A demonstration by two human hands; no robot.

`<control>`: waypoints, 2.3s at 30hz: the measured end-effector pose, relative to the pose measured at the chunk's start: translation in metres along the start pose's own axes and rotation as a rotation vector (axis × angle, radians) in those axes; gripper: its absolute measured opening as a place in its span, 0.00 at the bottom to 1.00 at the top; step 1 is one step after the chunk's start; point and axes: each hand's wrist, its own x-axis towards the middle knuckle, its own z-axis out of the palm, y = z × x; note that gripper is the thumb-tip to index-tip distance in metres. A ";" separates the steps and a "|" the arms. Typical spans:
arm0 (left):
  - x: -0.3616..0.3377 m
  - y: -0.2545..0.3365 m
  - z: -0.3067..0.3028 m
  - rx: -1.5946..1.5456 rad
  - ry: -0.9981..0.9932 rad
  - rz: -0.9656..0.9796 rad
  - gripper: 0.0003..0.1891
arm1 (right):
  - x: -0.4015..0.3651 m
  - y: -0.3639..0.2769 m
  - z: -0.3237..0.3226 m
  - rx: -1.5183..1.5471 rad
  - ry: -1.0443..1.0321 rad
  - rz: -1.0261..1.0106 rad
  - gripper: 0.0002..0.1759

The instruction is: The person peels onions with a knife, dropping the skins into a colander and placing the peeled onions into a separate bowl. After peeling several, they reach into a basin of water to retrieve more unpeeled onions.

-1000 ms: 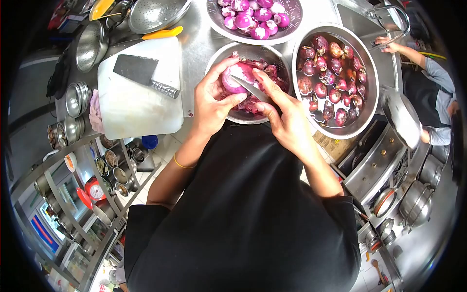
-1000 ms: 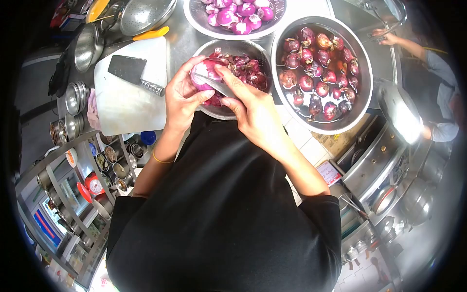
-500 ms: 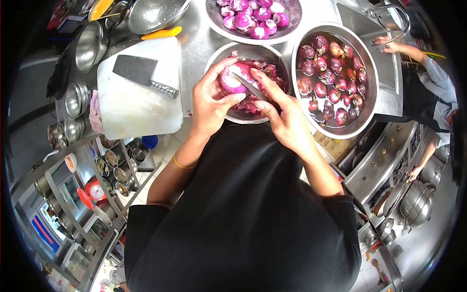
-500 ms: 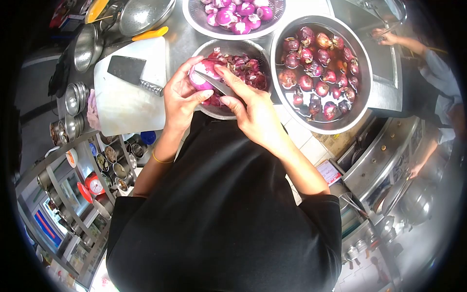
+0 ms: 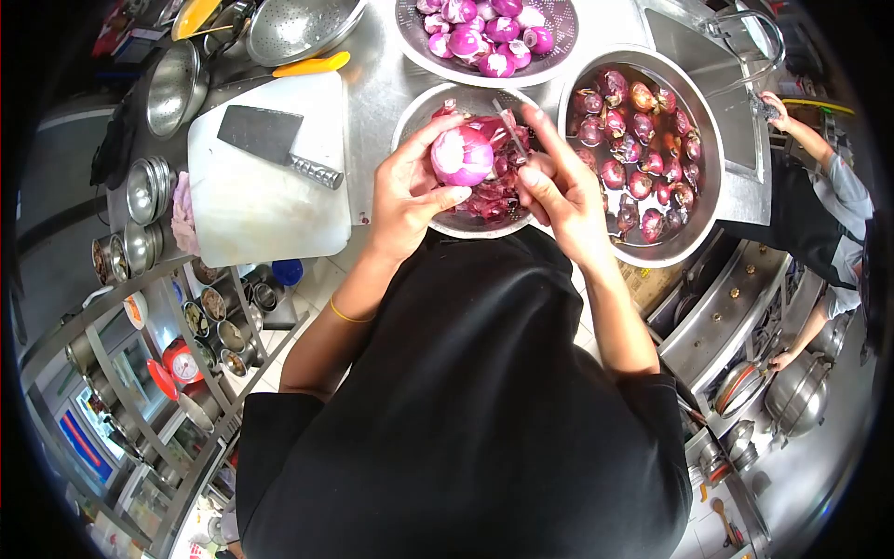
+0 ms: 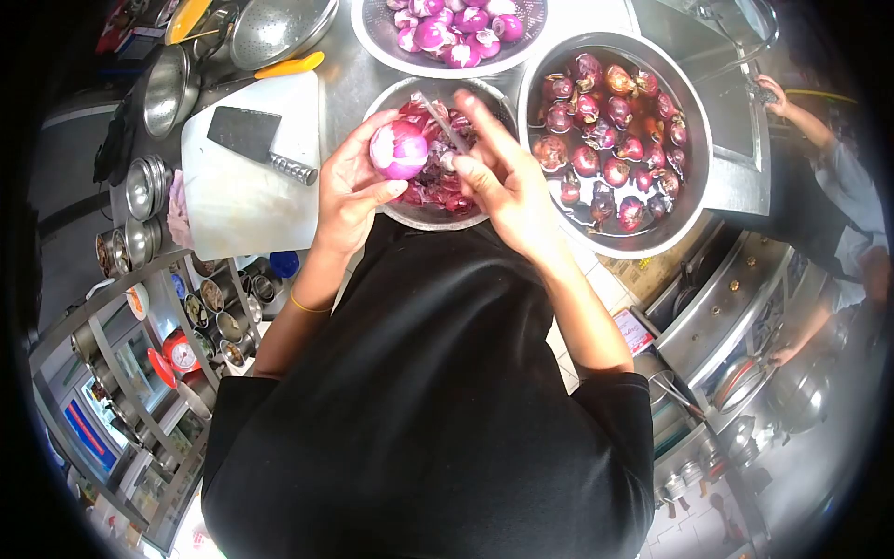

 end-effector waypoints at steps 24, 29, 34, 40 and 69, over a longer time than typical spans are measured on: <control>0.002 -0.001 -0.005 0.029 0.019 -0.066 0.37 | -0.009 -0.011 0.006 -0.523 -0.028 -0.314 0.35; 0.002 0.003 -0.007 -0.122 -0.057 -0.097 0.37 | -0.011 -0.011 -0.011 0.157 -0.251 0.162 0.36; 0.002 0.001 -0.006 -0.132 -0.140 0.039 0.38 | -0.009 -0.004 -0.009 0.475 -0.362 0.189 0.40; 0.002 -0.001 -0.005 0.016 -0.076 0.111 0.39 | -0.012 -0.005 -0.001 0.094 -0.238 0.082 0.23; 0.175 -0.033 0.076 0.993 -0.583 0.455 0.15 | -0.064 0.042 0.014 -0.724 0.215 0.034 0.16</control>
